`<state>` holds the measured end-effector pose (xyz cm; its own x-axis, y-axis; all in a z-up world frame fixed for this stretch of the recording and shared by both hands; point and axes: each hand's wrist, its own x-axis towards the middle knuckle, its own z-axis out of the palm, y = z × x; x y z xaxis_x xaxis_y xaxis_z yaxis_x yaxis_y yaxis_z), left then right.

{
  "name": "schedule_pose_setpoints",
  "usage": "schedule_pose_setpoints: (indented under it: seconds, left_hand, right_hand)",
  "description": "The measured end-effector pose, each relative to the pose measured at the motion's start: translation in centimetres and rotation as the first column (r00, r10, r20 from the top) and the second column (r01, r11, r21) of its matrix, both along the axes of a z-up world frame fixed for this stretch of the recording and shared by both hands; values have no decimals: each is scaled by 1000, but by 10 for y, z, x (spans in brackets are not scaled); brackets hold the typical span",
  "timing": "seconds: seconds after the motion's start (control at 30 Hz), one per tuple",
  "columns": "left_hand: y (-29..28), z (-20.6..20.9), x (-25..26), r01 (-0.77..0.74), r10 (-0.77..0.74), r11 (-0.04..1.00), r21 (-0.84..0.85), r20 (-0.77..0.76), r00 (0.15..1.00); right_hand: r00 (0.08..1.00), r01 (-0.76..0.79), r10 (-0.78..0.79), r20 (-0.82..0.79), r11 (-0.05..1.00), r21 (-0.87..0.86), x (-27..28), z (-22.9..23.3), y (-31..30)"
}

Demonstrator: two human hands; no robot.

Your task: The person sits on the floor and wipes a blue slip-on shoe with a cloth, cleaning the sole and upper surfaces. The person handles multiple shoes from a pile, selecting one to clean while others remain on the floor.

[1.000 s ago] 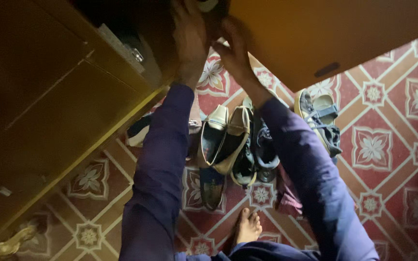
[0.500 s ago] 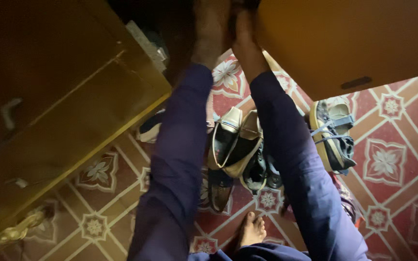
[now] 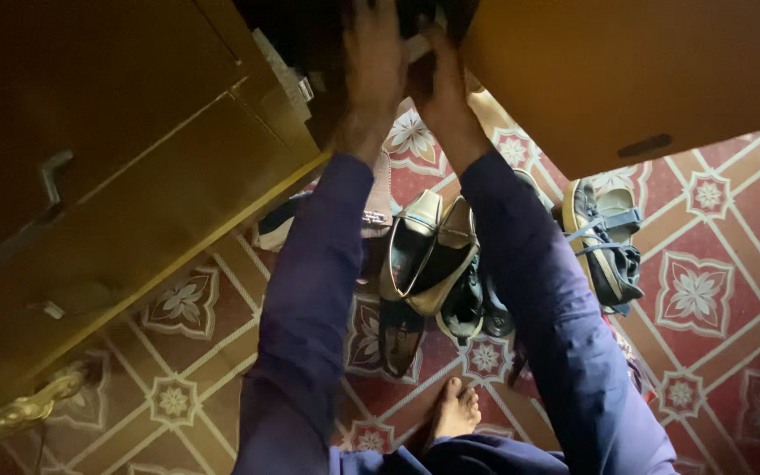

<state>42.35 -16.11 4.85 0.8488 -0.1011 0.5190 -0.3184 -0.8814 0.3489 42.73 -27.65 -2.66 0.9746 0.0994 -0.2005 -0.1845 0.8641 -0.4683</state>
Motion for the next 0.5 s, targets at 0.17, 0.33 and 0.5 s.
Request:
schedule_pose_setpoints:
  seconds: [0.17,0.33,0.5]
  left_hand:
    - [5,33,-73,120,-122,985,-123,-8,992]
    - [9,69,-169,207,-208,966,-156,9,978]
    - [-3,92,-251,279,-283,929,-244,18,959]
  right_hand:
    - [996,-86,86,-7,981,-175,-92,61,-8]
    - [961,-158,166,-222,986,53,-172,91,-33]
    - [980,-200,200,10,979,24,-259,86,-54]
